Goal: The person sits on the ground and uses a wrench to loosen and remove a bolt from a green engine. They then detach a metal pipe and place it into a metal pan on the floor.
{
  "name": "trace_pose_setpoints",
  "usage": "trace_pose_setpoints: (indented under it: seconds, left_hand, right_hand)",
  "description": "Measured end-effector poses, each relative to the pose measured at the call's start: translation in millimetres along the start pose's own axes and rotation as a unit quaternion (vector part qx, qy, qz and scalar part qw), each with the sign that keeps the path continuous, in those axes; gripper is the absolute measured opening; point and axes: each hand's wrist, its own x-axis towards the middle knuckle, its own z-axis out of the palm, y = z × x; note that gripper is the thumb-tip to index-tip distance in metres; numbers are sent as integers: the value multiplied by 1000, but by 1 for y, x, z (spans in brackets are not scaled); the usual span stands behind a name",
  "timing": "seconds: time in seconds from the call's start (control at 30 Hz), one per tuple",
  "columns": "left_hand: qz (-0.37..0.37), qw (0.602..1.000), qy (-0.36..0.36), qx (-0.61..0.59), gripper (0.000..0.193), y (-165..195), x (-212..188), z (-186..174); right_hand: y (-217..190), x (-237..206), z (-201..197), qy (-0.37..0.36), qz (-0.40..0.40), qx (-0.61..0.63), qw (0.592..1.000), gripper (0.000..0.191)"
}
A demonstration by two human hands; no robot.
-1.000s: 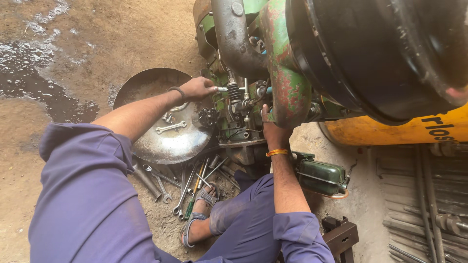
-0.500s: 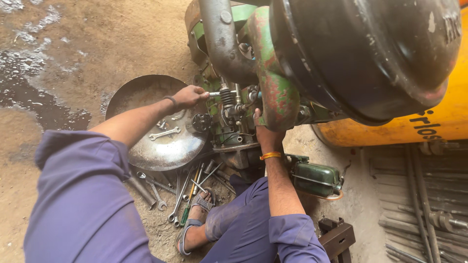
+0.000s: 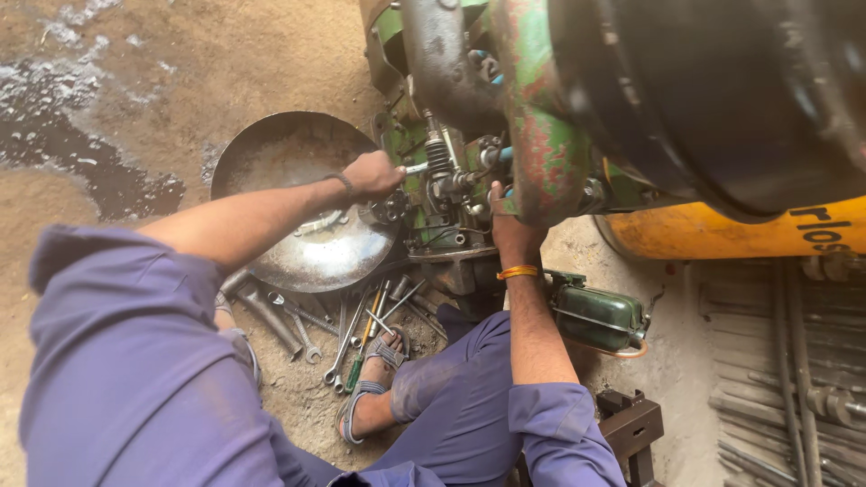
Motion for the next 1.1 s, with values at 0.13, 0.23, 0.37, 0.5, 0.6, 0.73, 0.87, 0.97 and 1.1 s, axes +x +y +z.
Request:
trace_pose_setpoints:
  seconds: [0.13,0.23,0.37,0.5,0.6,0.73,0.87,0.97,1.1]
  left_hand:
    - [26,993,-8,115,43,-3,9,-11]
    - [-15,994,-55,92,43,4,14,-8]
    - [27,997,-41,67,42,1,7,-9]
    - [80,994,-18,69,41,-16,4,-13]
    - [110,994,13,-4,42,-20,14,-8]
    - [206,972,73,-89,38,-9,36,-1]
    - [147,983,72,-79,33,8,44,2]
    - [74,988,126,47,36,27,44,15]
    - [74,963,260,2,36,45,33,19]
  right_hand:
    - [-3,0,1,65,-101,-61,991,43]
    - [-3,2,-1,88,-196,-174,961,41]
    - [-2,4,2,75,-190,-147,968,38]
    - [5,5,10,137,-238,-318,907,47]
    - [13,4,14,30,-111,-93,989,49]
    - [13,7,12,128,-215,-197,948,50]
    - [9,4,9,90,-176,-121,973,38]
    - [6,2,6,67,-145,-52,986,32]
    - [5,2,5,99,-172,-59,978,29]
